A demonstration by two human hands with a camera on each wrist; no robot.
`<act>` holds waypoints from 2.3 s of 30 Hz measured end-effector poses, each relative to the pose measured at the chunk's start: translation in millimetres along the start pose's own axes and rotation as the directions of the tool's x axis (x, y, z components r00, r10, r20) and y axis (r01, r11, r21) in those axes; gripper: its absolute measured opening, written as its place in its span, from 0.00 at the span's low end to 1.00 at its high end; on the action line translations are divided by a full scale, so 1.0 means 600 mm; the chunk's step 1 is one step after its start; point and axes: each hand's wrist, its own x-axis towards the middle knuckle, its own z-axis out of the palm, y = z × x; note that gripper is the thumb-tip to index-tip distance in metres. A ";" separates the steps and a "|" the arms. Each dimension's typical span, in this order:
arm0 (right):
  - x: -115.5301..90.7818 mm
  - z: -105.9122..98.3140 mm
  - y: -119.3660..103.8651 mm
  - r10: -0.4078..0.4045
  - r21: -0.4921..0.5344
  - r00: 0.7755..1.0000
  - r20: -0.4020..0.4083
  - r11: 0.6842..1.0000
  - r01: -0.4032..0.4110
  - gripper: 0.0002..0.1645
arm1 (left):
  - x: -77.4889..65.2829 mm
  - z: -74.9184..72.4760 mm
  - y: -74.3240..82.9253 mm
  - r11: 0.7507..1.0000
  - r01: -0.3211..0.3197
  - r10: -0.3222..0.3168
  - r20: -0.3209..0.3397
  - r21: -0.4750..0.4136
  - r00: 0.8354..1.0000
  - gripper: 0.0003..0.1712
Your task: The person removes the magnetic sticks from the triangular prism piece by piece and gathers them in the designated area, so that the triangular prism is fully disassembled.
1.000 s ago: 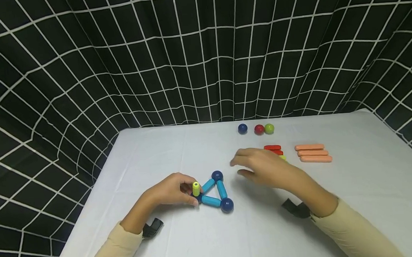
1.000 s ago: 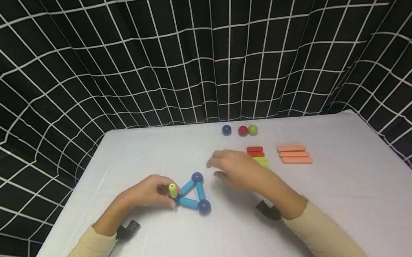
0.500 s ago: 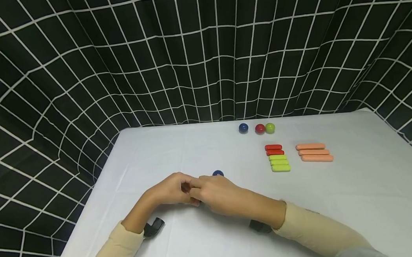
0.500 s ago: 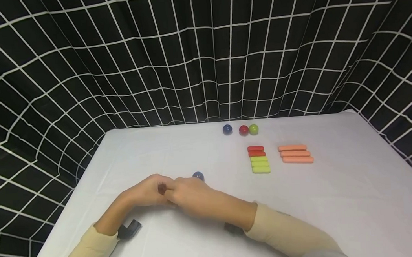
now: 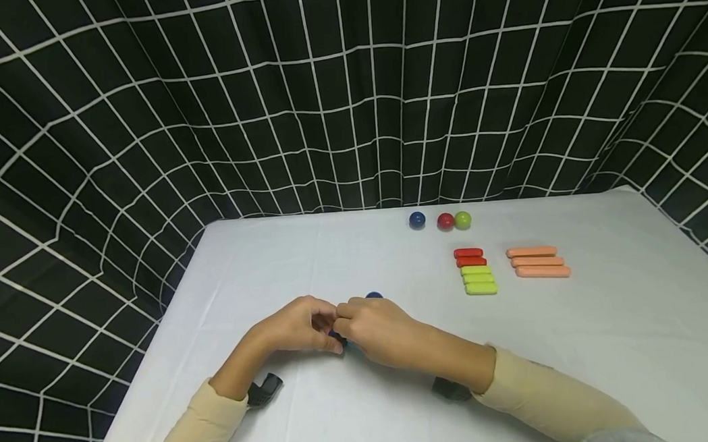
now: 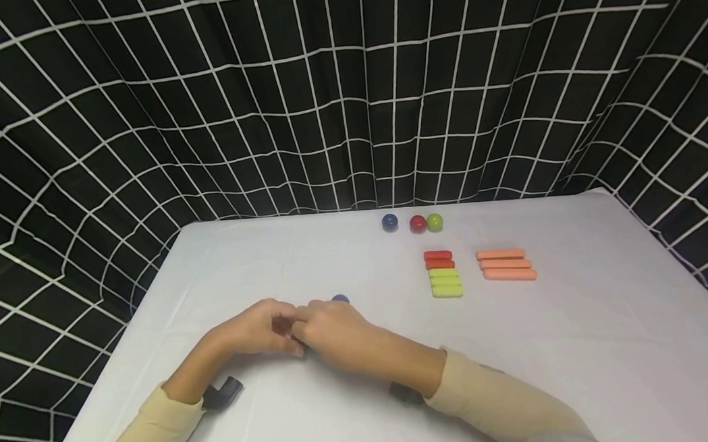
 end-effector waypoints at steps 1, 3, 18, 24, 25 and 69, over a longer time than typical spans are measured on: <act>0.000 0.000 0.000 0.002 0.012 1.000 0.006 1.000 -0.002 0.08 | 0.000 0.001 0.000 1.000 0.001 -0.001 0.000 0.002 1.000 0.12; -0.001 -0.001 0.001 0.014 0.056 1.000 0.023 0.998 -0.015 0.08 | 0.001 0.003 0.000 1.000 0.003 -0.003 0.003 0.004 1.000 0.12; -0.028 -0.046 0.040 0.199 0.395 0.980 -0.007 0.901 -0.180 0.08 | -0.001 0.001 0.001 1.000 0.006 -0.006 0.014 -0.010 1.000 0.15; -0.064 -0.056 0.063 0.294 0.401 0.954 0.060 0.868 -0.293 0.09 | 0.001 0.003 0.002 1.000 0.013 -0.013 0.002 -0.013 1.000 0.15; -0.072 -0.056 0.068 0.309 0.397 0.948 0.070 0.864 -0.311 0.10 | 0.002 0.003 0.002 1.000 0.012 -0.012 0.001 -0.013 1.000 0.15; -0.258 -0.091 0.152 0.625 0.094 0.751 0.215 0.752 -0.653 0.11 | 0.003 0.003 0.007 0.999 0.037 -0.037 -0.001 0.012 0.999 0.15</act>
